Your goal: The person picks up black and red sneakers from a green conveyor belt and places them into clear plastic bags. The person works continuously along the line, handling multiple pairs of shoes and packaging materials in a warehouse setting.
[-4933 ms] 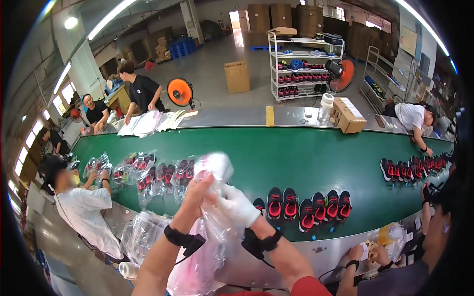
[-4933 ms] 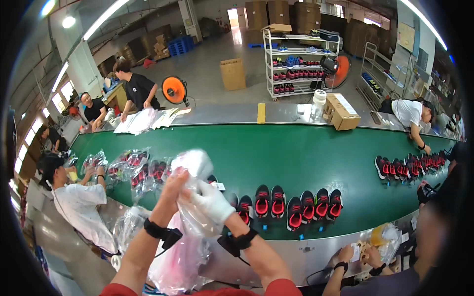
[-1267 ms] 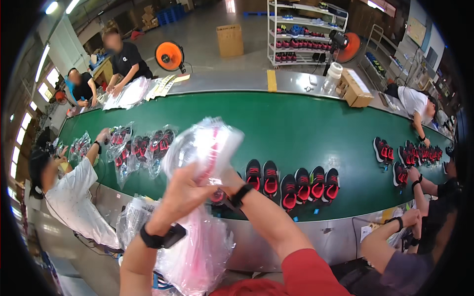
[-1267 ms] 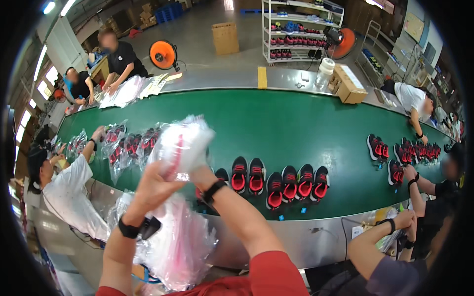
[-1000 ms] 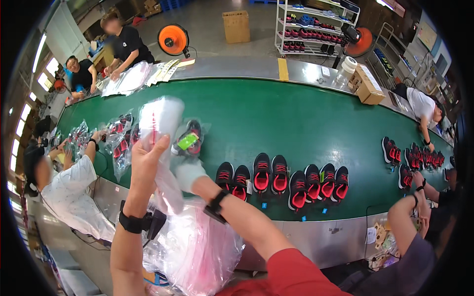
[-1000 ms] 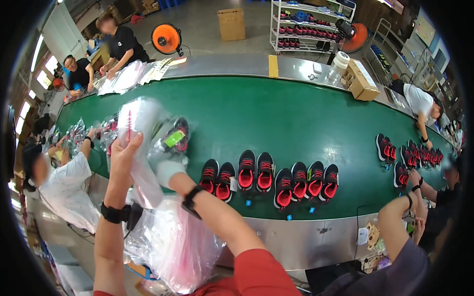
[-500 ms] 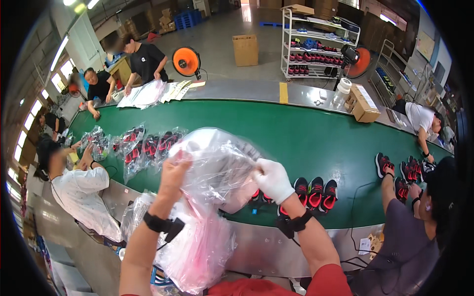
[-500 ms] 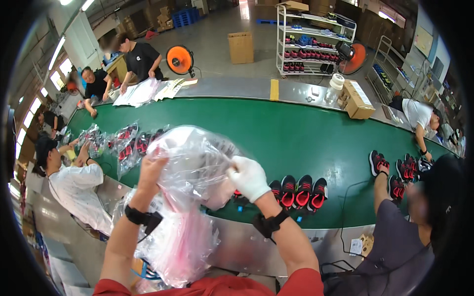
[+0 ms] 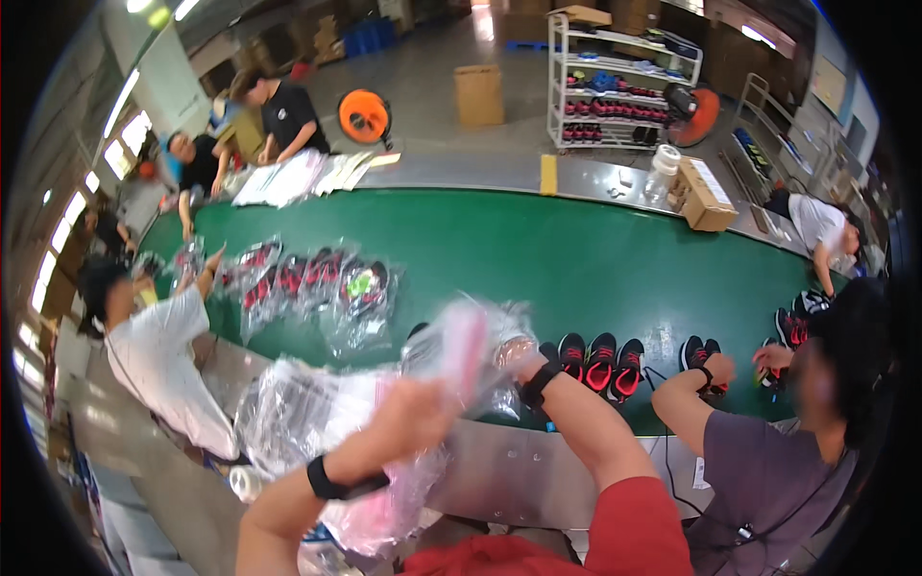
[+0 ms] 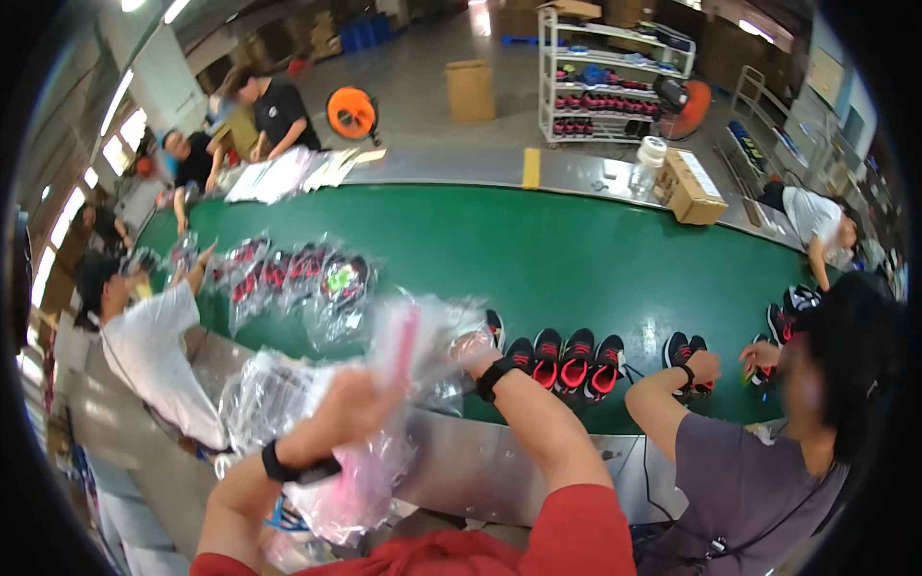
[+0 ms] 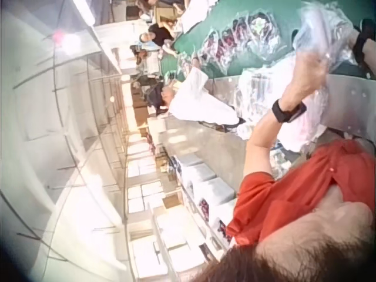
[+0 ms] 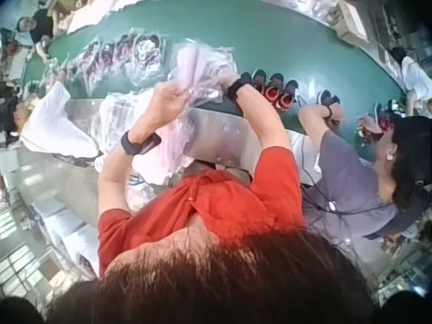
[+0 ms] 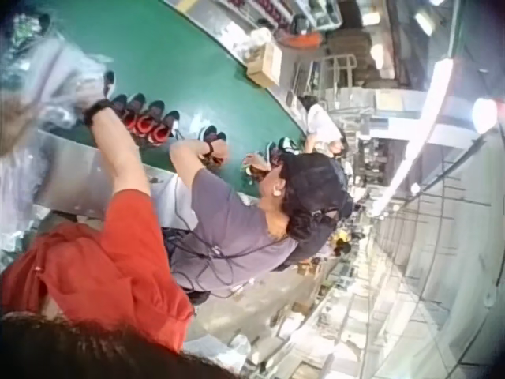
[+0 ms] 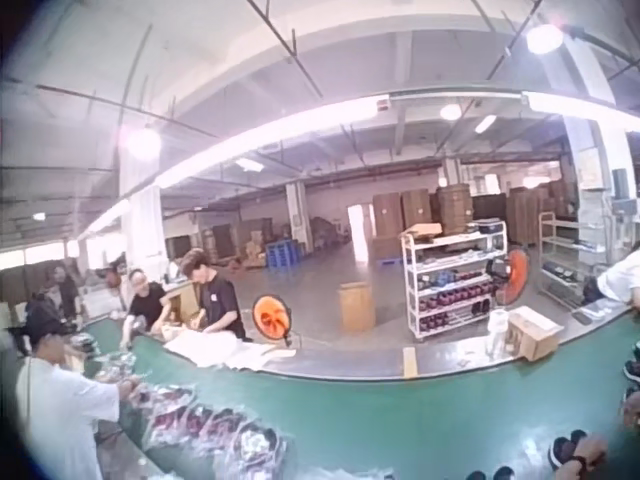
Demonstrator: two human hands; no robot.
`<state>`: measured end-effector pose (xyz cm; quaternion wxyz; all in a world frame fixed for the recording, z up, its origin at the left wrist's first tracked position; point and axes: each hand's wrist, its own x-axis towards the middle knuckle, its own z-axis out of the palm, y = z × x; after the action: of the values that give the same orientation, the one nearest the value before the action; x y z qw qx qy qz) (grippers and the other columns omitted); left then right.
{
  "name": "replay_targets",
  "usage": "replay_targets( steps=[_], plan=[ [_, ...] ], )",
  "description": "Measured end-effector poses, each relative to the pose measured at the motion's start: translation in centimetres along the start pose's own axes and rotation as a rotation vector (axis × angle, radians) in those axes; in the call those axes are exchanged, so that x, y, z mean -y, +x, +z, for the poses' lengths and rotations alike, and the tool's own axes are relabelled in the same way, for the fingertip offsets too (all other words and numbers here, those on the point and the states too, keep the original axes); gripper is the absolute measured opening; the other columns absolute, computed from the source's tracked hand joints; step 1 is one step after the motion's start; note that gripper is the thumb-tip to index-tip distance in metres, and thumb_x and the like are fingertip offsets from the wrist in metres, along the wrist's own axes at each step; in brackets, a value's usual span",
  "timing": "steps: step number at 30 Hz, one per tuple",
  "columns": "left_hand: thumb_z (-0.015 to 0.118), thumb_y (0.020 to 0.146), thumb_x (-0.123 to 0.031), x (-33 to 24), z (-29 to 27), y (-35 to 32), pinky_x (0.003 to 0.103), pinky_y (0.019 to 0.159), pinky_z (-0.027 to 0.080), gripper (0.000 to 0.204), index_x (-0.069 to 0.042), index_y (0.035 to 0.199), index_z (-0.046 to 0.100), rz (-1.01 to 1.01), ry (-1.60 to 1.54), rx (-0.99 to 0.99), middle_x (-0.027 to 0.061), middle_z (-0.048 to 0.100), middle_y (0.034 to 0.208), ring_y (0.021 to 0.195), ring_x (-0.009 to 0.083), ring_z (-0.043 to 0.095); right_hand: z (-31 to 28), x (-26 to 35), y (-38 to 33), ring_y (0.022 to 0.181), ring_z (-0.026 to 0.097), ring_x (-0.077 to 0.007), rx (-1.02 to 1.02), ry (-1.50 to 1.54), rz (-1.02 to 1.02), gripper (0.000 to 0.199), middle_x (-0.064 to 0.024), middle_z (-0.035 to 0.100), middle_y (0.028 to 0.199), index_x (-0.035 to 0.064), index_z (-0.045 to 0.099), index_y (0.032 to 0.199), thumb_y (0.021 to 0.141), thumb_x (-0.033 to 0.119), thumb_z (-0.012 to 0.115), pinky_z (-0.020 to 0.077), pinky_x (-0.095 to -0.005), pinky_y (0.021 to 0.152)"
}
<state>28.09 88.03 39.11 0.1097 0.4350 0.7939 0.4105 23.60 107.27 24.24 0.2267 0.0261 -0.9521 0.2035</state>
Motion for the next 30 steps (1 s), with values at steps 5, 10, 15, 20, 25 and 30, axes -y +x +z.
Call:
replay_targets(
  steps=[5,10,15,20,25,30],
  plan=[
    [0.063,0.085,-0.011,6.1,-6.2,3.6,0.031,0.048,0.038,0.014,0.002,0.080,0.061,-0.081,0.200,-0.533,0.0115,0.054,0.056,0.051,0.0103,0.046,1.3,8.5,3.5,0.084,0.061,-0.0278,0.648,-0.269,-0.050,0.015,-0.0175,0.063,0.096,0.0077,0.066,0.081,0.078,0.018,0.056,0.0481,-0.0400,0.067],
    [0.064,0.085,-0.012,11.5,-12.8,4.4,0.026,0.051,0.035,0.016,0.001,0.077,0.060,-0.263,0.194,-0.669,0.0004,0.052,0.060,0.057,0.0062,0.041,-5.6,12.8,7.4,0.078,0.063,-0.0244,0.158,0.370,-0.363,0.025,-0.0146,0.064,0.094,0.0034,0.061,0.104,0.083,0.015,0.058,0.0503,-0.0334,0.065],
    [0.064,0.083,-0.008,12.8,-16.2,3.3,0.024,0.055,0.035,0.010,0.001,0.080,0.062,-0.216,0.013,-0.738,-0.0039,0.054,0.067,0.062,0.0044,0.043,-5.4,6.7,5.0,0.065,0.061,-0.0169,0.145,1.045,0.544,0.023,-0.0110,0.063,0.077,0.0018,0.062,0.101,0.087,0.020,0.059,0.0492,-0.0282,0.063],
    [0.066,0.082,-0.010,15.4,-14.2,2.8,0.023,0.055,0.034,0.013,0.001,0.078,0.061,-0.286,-0.024,-0.644,-0.0054,0.052,0.068,0.062,0.0038,0.042,12.7,6.1,0.3,0.085,0.066,-0.0352,0.785,0.216,0.209,0.043,-0.0183,0.067,0.092,0.0125,0.054,0.121,0.085,0.037,0.054,0.0517,-0.0423,0.074],
    [0.066,0.082,-0.010,16.6,-12.3,3.0,0.023,0.053,0.033,0.013,0.001,0.078,0.061,-0.308,-0.055,-0.602,-0.0058,0.052,0.066,0.061,0.0034,0.041,26.8,6.0,-2.0,0.074,0.065,-0.0264,0.718,0.002,0.080,0.017,-0.0090,0.067,0.078,0.0091,0.064,0.087,0.085,0.016,0.049,0.0508,-0.0405,0.064],
    [0.065,0.083,-0.012,16.9,-13.7,1.6,0.023,0.052,0.032,0.015,0.001,0.077,0.062,-0.420,-0.064,-0.598,-0.0060,0.053,0.066,0.060,0.0026,0.040,12.6,5.6,1.5,0.074,0.062,-0.0193,0.618,0.629,0.553,0.012,-0.0060,0.064,0.079,0.0070,0.061,0.092,0.084,0.014,0.054,0.0500,-0.0330,0.064]
  ],
)
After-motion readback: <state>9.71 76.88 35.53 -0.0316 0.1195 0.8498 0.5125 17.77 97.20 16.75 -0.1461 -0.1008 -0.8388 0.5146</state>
